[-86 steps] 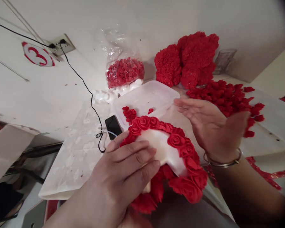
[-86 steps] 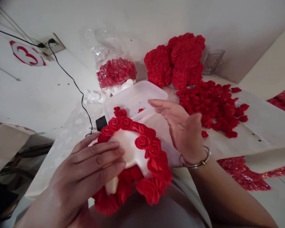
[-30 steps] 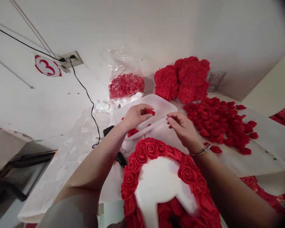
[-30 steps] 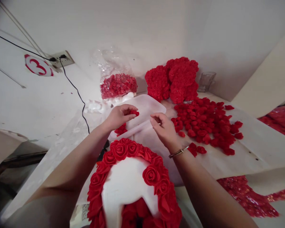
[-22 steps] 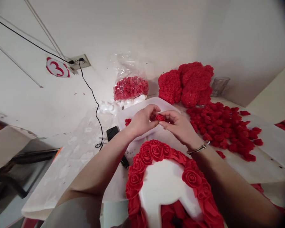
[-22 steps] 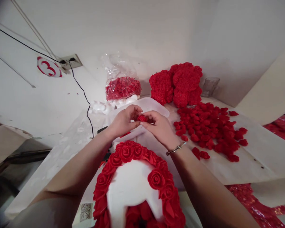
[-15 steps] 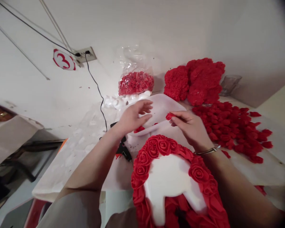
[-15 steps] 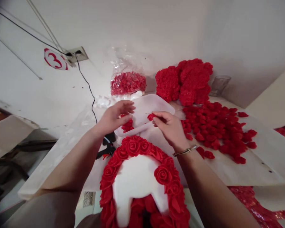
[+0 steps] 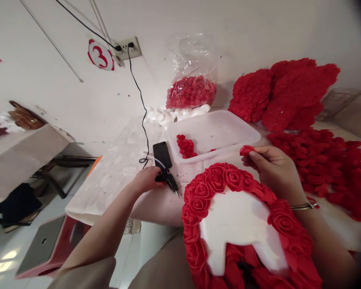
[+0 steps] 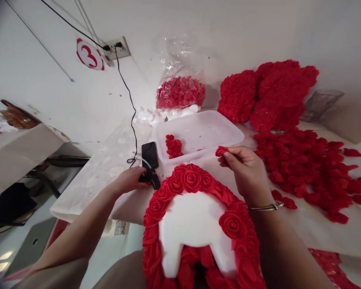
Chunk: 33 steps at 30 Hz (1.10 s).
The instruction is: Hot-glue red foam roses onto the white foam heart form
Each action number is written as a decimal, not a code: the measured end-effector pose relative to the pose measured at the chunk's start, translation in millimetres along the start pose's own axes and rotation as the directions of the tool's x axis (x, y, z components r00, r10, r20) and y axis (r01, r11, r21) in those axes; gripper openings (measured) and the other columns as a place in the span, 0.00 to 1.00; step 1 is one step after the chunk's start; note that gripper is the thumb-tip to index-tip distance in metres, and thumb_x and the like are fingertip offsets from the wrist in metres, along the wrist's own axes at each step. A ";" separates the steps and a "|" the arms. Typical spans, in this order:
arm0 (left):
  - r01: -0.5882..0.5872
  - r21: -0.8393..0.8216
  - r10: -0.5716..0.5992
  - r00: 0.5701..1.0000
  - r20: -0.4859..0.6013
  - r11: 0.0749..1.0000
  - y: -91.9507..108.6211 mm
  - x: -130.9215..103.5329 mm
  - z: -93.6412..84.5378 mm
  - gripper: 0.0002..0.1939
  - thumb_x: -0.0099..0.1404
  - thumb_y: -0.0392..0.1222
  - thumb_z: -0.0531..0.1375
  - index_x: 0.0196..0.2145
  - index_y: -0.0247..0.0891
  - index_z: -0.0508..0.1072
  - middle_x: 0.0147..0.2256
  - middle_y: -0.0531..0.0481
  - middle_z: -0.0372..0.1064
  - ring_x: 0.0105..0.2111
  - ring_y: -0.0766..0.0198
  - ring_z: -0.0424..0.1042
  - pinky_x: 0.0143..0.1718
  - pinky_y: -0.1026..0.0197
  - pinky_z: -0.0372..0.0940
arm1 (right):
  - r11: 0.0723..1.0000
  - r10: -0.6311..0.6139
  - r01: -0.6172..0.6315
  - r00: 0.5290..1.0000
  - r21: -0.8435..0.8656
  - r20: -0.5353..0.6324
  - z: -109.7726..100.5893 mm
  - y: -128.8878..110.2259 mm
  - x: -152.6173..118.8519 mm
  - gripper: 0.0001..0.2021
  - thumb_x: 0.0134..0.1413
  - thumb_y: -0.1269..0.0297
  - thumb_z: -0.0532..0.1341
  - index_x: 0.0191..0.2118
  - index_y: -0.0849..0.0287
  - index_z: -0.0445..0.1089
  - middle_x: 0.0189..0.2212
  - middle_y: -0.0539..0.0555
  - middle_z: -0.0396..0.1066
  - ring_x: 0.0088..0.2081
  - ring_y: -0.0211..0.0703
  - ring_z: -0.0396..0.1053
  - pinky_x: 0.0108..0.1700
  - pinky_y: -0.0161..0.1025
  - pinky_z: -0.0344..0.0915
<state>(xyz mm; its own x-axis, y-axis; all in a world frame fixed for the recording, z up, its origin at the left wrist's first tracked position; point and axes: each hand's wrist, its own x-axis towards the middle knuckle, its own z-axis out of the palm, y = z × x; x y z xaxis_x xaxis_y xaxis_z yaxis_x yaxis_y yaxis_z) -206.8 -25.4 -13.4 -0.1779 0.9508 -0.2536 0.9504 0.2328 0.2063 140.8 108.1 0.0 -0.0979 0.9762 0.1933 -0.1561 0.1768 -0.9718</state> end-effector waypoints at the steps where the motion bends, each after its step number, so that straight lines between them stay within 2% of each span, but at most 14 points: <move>1: -0.004 -0.002 0.004 1.000 0.010 1.000 0.0 0.8 1.5 0.18 0.52 0.52 0.67 0.37 0.40 0.74 0.41 0.42 0.76 0.43 0.48 0.74 0.41 0.55 0.65 | 1.000 -0.003 0.003 1.000 -0.004 -0.003 -1.3 -0.7 -0.8 0.16 0.41 0.49 0.74 0.31 0.55 0.77 0.26 0.51 0.76 0.26 0.39 0.73 0.31 0.38 0.76; 5: -0.024 -0.084 0.026 0.999 0.020 0.996 -8.0 0.1 -7.0 0.12 0.53 0.50 0.64 0.32 0.41 0.75 0.35 0.48 0.76 0.36 0.54 0.74 0.37 0.58 0.63 | 1.000 -0.001 0.000 1.000 -0.020 -0.030 -9.6 -3.9 -3.7 0.15 0.42 0.50 0.74 0.31 0.55 0.78 0.26 0.51 0.77 0.27 0.39 0.74 0.31 0.39 0.76; 10: 0.022 -0.296 -0.060 0.991 -0.119 0.955 -29.0 -12.6 -44.9 0.10 0.51 0.49 0.63 0.28 0.40 0.72 0.25 0.52 0.71 0.28 0.59 0.71 0.29 0.60 0.62 | 1.000 -0.017 0.017 0.998 -0.005 -0.065 -14.5 -10.3 -5.0 0.11 0.46 0.55 0.73 0.31 0.54 0.76 0.26 0.49 0.77 0.27 0.38 0.75 0.31 0.37 0.76; 12: 0.021 -0.408 -0.125 0.965 -0.229 0.913 -34.0 -17.0 -65.9 0.12 0.53 0.50 0.62 0.30 0.39 0.70 0.23 0.52 0.69 0.25 0.61 0.69 0.26 0.61 0.62 | 0.999 -0.044 0.046 0.997 0.027 -0.064 -12.6 -15.2 -4.6 0.10 0.47 0.55 0.73 0.31 0.53 0.74 0.26 0.48 0.77 0.27 0.38 0.75 0.31 0.37 0.76; 15: -0.075 -0.553 -0.212 0.874 -0.436 0.830 -27.3 -17.8 -95.1 0.13 0.58 0.52 0.59 0.32 0.40 0.66 0.23 0.53 0.65 0.23 0.63 0.66 0.25 0.60 0.62 | 0.990 -0.114 0.116 0.993 0.077 -0.024 -7.7 -25.1 -4.4 0.10 0.48 0.55 0.72 0.32 0.52 0.73 0.28 0.47 0.78 0.27 0.37 0.75 0.32 0.37 0.75; 18: -0.243 -0.615 -0.219 0.786 -0.579 0.750 3.6 -13.7 -111.7 0.12 0.60 0.52 0.60 0.34 0.42 0.64 0.24 0.55 0.64 0.25 0.64 0.65 0.27 0.61 0.62 | 0.975 -0.203 0.196 0.978 0.102 0.057 -3.7 -35.7 -7.3 0.09 0.50 0.56 0.71 0.34 0.51 0.73 0.28 0.47 0.77 0.25 0.36 0.73 0.29 0.36 0.73; 21: -0.397 -0.603 -0.167 0.725 -0.669 0.692 53.6 -10.2 -112.8 0.13 0.57 0.48 0.64 0.36 0.42 0.68 0.26 0.55 0.63 0.25 0.66 0.64 0.27 0.62 0.61 | 0.955 -0.290 0.278 0.949 0.103 0.123 -2.8 -43.5 -13.6 0.06 0.52 0.61 0.70 0.34 0.50 0.73 0.27 0.46 0.76 0.24 0.37 0.72 0.28 0.37 0.73; 24: -0.451 -0.485 -0.091 0.655 -0.750 0.750 102.7 -7.4 -105.1 0.15 0.53 0.47 0.66 0.34 0.40 0.67 0.26 0.56 0.62 0.24 0.69 0.60 0.24 0.64 0.56 | 0.921 -0.387 0.380 0.914 0.081 0.119 -4.9 -48.4 -20.6 0.06 0.52 0.69 0.69 0.34 0.49 0.74 0.32 0.47 0.78 0.31 0.38 0.74 0.34 0.38 0.74; 26: -0.480 -0.400 -0.018 0.623 -0.782 0.780 126.2 -5.8 -100.0 0.15 0.52 0.46 0.65 0.35 0.40 0.66 0.25 0.57 0.62 0.24 0.70 0.59 0.23 0.65 0.55 | 0.897 -0.441 0.437 0.889 0.063 0.124 -6.8 -51.7 -24.4 0.09 0.50 0.73 0.68 0.32 0.49 0.75 0.34 0.48 0.78 0.35 0.40 0.75 0.38 0.39 0.74; 29: -0.514 -0.304 0.077 0.594 -0.800 0.802 146.1 -4.7 -96.1 0.14 0.53 0.43 0.64 0.34 0.41 0.64 0.23 0.59 0.60 0.22 0.71 0.58 0.22 0.66 0.54 | 0.851 -0.520 0.525 0.836 0.021 0.176 -8.8 -56.9 -28.4 0.12 0.48 0.76 0.68 0.32 0.48 0.76 0.32 0.48 0.77 0.34 0.40 0.74 0.38 0.39 0.74; 31: -0.522 -0.259 0.114 0.578 -0.808 0.812 152.5 -5.3 -95.7 0.13 0.53 0.42 0.64 0.33 0.42 0.62 0.22 0.60 0.58 0.21 0.71 0.57 0.21 0.66 0.53 | 0.818 -0.561 0.575 0.803 -0.013 0.202 -9.2 -59.3 -30.1 0.13 0.50 0.77 0.67 0.34 0.46 0.77 0.31 0.47 0.76 0.33 0.39 0.74 0.37 0.39 0.73; 33: -0.520 -0.235 0.128 0.569 -0.812 0.821 156.2 -6.5 -95.7 0.14 0.53 0.42 0.64 0.32 0.42 0.60 0.21 0.61 0.57 0.21 0.71 0.56 0.21 0.66 0.53 | 0.803 -0.575 0.595 0.790 -0.037 0.213 -9.4 -60.2 -31.5 0.14 0.51 0.77 0.66 0.36 0.45 0.77 0.32 0.47 0.76 0.34 0.39 0.74 0.37 0.39 0.73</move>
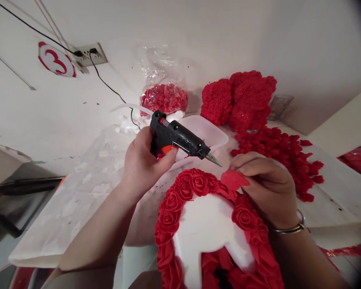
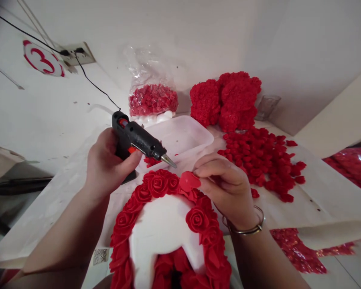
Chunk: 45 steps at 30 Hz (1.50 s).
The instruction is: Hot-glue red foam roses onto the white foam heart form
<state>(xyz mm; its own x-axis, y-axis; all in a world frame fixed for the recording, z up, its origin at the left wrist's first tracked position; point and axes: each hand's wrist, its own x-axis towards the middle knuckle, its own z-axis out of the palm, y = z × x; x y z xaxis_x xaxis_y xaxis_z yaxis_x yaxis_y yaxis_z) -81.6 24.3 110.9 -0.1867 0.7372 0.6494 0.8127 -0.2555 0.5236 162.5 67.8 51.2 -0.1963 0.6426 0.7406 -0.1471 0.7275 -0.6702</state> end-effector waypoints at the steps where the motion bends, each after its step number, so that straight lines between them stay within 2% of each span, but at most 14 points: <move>1: -0.006 0.009 0.006 1.000 -0.004 1.000 1.4 -0.3 0.3 0.14 0.53 0.42 0.64 0.32 0.42 0.60 0.21 0.61 0.56 0.20 0.71 0.56 0.20 0.66 0.53 | 1.000 -0.001 0.001 1.000 -0.002 0.001 0.0 -0.3 -0.6 0.15 0.52 0.77 0.66 0.36 0.45 0.77 0.32 0.47 0.76 0.34 0.39 0.74 0.37 0.39 0.74; 8: -0.057 0.066 0.059 0.998 -0.028 0.996 5.0 -1.2 0.5 0.15 0.52 0.42 0.64 0.33 0.42 0.61 0.22 0.60 0.58 0.20 0.71 0.55 0.20 0.65 0.52 | 1.000 -0.023 0.024 1.000 -0.016 0.010 -0.9 -0.3 -4.6 0.17 0.53 0.80 0.64 0.39 0.45 0.77 0.34 0.47 0.77 0.36 0.39 0.75 0.39 0.39 0.74; 14: -0.072 0.095 0.075 0.997 -0.029 0.993 6.1 -1.5 -2.4 0.14 0.51 0.41 0.64 0.32 0.43 0.60 0.22 0.60 0.58 0.21 0.71 0.55 0.20 0.64 0.52 | 0.991 -0.130 0.129 0.991 0.015 0.038 -1.9 0.5 -2.0 0.19 0.50 0.84 0.64 0.40 0.50 0.77 0.34 0.48 0.77 0.36 0.38 0.75 0.38 0.37 0.74; 20: -0.108 0.113 0.111 0.994 -0.015 0.988 6.7 -0.2 -2.8 0.15 0.51 0.40 0.63 0.34 0.42 0.61 0.22 0.60 0.58 0.21 0.71 0.56 0.20 0.65 0.52 | 0.992 -0.129 0.129 0.991 0.011 0.035 -0.9 -0.2 -0.7 0.18 0.50 0.84 0.63 0.40 0.51 0.76 0.35 0.48 0.77 0.37 0.37 0.75 0.37 0.35 0.74; 28: -0.077 0.128 0.079 0.997 -0.007 0.989 7.5 2.5 -6.0 0.13 0.51 0.41 0.62 0.32 0.43 0.60 0.22 0.60 0.59 0.21 0.71 0.57 0.21 0.65 0.54 | 0.993 -0.116 0.116 0.993 -0.003 0.038 -0.3 0.4 -0.5 0.19 0.49 0.85 0.63 0.40 0.51 0.76 0.35 0.48 0.76 0.37 0.36 0.75 0.38 0.35 0.74; 33: -0.059 0.139 0.058 0.998 0.012 0.988 5.2 2.2 -7.4 0.14 0.52 0.45 0.63 0.33 0.43 0.61 0.23 0.59 0.61 0.21 0.69 0.59 0.21 0.65 0.55 | 0.992 -0.127 0.127 0.991 -0.008 0.043 -0.7 1.4 1.4 0.19 0.50 0.84 0.63 0.40 0.50 0.76 0.35 0.48 0.76 0.36 0.37 0.75 0.34 0.36 0.73; 45: -0.013 0.209 0.001 0.998 0.057 0.978 6.9 5.5 -8.2 0.15 0.52 0.48 0.61 0.35 0.44 0.61 0.22 0.57 0.60 0.21 0.66 0.61 0.22 0.63 0.56 | 0.991 -0.129 0.129 0.991 -0.017 0.035 0.9 0.6 3.7 0.18 0.49 0.84 0.62 0.39 0.50 0.76 0.33 0.48 0.77 0.35 0.38 0.76 0.36 0.36 0.75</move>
<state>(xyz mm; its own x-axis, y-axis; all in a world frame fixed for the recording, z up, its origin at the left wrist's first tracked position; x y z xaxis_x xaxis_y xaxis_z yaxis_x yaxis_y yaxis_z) -81.6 21.4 122.7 -0.1536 0.7714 0.6175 0.9127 -0.1287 0.3878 160.8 70.5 53.5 -0.2096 0.5348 0.8185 -0.1545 0.8085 -0.5678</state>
